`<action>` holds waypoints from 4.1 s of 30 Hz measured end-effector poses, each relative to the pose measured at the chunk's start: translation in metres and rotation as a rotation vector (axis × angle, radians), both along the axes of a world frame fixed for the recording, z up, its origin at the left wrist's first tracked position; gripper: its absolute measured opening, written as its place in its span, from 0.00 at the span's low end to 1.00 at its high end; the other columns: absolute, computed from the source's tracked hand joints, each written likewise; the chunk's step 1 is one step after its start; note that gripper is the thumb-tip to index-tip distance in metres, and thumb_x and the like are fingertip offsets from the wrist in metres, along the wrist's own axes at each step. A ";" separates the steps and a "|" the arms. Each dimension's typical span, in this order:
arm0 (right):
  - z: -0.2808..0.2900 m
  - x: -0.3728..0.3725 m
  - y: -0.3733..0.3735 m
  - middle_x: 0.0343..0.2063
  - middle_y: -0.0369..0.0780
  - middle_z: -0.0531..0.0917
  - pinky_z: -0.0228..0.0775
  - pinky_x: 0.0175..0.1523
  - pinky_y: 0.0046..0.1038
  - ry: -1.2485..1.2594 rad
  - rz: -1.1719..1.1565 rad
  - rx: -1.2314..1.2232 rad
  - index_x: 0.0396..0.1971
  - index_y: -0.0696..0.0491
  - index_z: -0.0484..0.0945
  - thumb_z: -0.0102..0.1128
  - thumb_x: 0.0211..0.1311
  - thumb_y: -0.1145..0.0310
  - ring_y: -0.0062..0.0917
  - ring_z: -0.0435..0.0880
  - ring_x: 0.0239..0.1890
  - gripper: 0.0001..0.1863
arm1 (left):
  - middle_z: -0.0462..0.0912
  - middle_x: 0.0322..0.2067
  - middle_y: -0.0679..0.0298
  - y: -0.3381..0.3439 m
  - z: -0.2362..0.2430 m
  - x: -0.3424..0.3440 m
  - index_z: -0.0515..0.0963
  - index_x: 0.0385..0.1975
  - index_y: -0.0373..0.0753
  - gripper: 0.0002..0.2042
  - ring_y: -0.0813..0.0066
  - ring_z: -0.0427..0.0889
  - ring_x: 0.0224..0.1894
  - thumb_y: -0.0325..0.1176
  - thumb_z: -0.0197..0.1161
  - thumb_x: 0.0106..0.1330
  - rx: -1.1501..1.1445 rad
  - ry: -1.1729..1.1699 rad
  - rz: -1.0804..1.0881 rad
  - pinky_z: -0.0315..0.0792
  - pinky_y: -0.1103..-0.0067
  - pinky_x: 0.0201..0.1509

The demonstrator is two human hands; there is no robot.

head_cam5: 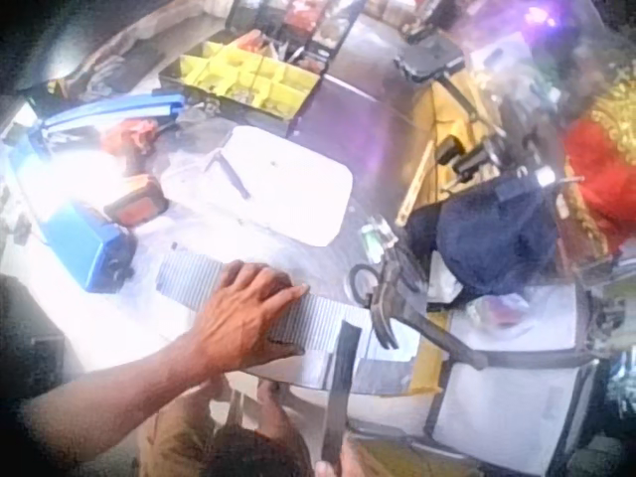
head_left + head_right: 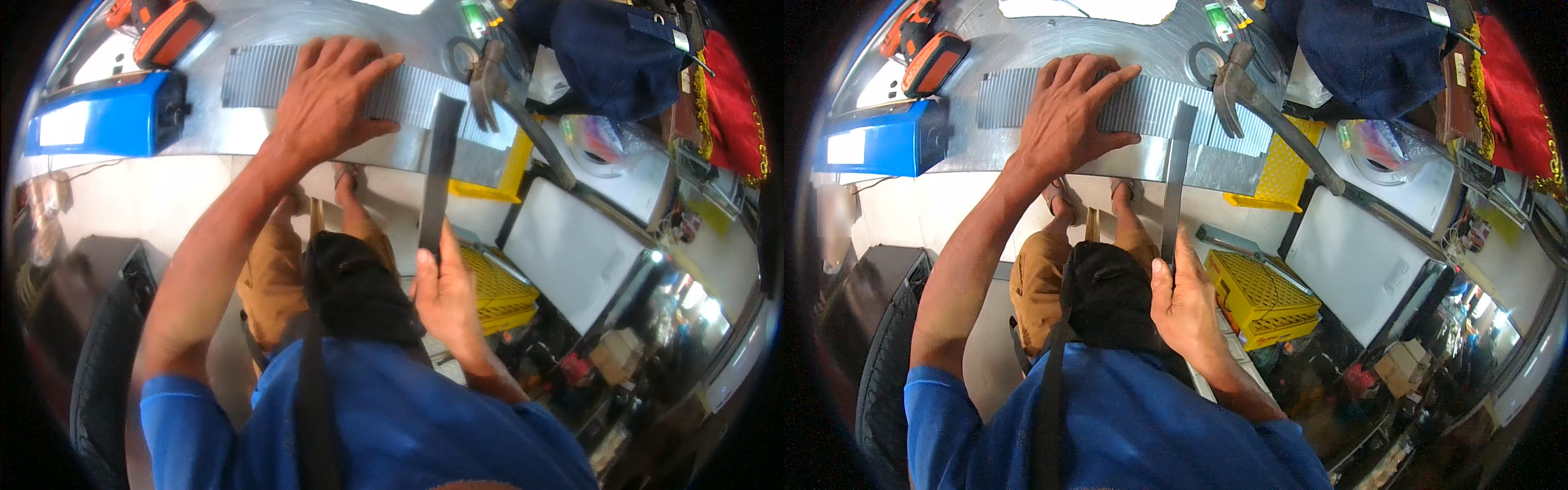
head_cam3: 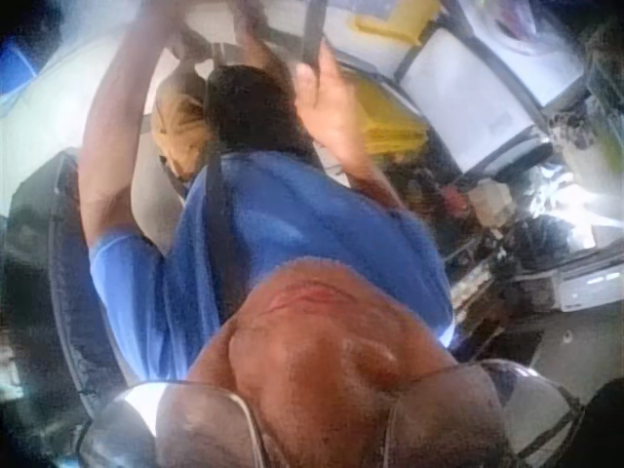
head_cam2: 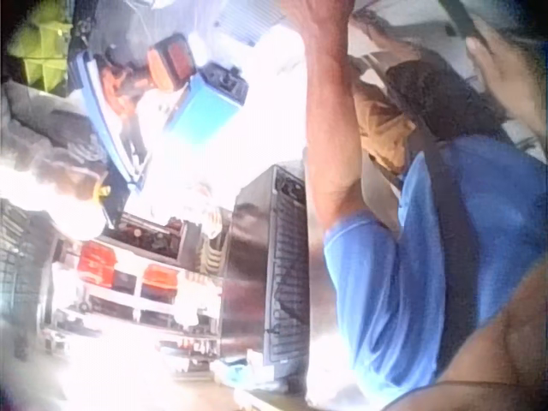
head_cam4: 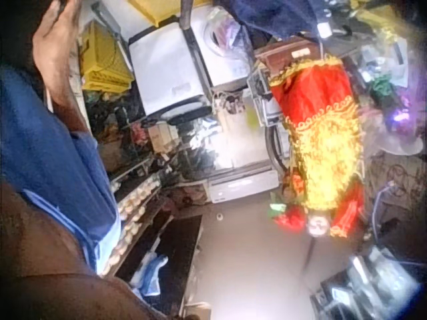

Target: The person marks a corrugated metal sheet with a pen, then uses a hammer to break the sheet along the marked line. The person then uses a file to smooth the cut edge of the metal.

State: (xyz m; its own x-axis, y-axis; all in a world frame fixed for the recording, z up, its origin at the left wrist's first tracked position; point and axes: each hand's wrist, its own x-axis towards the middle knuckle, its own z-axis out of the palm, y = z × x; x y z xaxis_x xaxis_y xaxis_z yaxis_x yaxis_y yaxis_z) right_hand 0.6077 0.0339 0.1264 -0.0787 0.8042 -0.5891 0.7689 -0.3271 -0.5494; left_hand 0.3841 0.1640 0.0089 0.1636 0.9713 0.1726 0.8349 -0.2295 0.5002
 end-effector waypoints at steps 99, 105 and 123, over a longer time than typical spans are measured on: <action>0.161 -0.715 -0.035 0.28 0.39 0.80 0.65 0.21 0.20 1.077 0.301 -0.399 0.43 0.58 0.76 0.72 0.58 0.68 0.17 0.72 0.17 0.17 | 0.77 0.52 0.55 -0.347 0.235 -0.597 0.75 0.61 0.36 0.43 0.56 0.77 0.55 0.31 0.81 0.37 0.361 -0.133 0.860 0.73 0.66 0.59; 0.153 -0.885 -0.038 0.30 0.37 0.80 0.65 0.21 0.18 1.050 0.390 -0.555 0.44 0.56 0.77 0.71 0.61 0.72 0.15 0.73 0.18 0.14 | 0.69 0.64 0.49 -0.391 0.229 -0.736 0.65 0.69 0.36 0.52 0.53 0.68 0.66 0.44 0.82 0.40 0.298 -0.003 1.066 0.62 0.62 0.71; 0.048 -1.271 0.161 0.47 0.50 0.85 0.73 0.58 0.35 0.410 0.376 0.526 0.50 0.67 0.80 0.75 0.55 0.58 0.36 0.84 0.50 0.30 | 0.86 0.31 0.55 -0.436 0.058 -1.186 0.82 0.49 0.35 0.17 0.64 0.85 0.35 0.36 0.70 0.63 -0.175 -0.495 1.305 0.78 0.71 0.45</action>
State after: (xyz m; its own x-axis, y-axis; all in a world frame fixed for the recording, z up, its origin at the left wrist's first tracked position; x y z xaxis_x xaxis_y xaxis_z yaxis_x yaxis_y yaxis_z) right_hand -0.6628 0.1950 0.1747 -0.5323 0.8465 -0.0005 0.4781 0.3001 -0.8254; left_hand -0.8018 -0.2715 0.0668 -0.9012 0.3893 -0.1905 0.1274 0.6582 0.7420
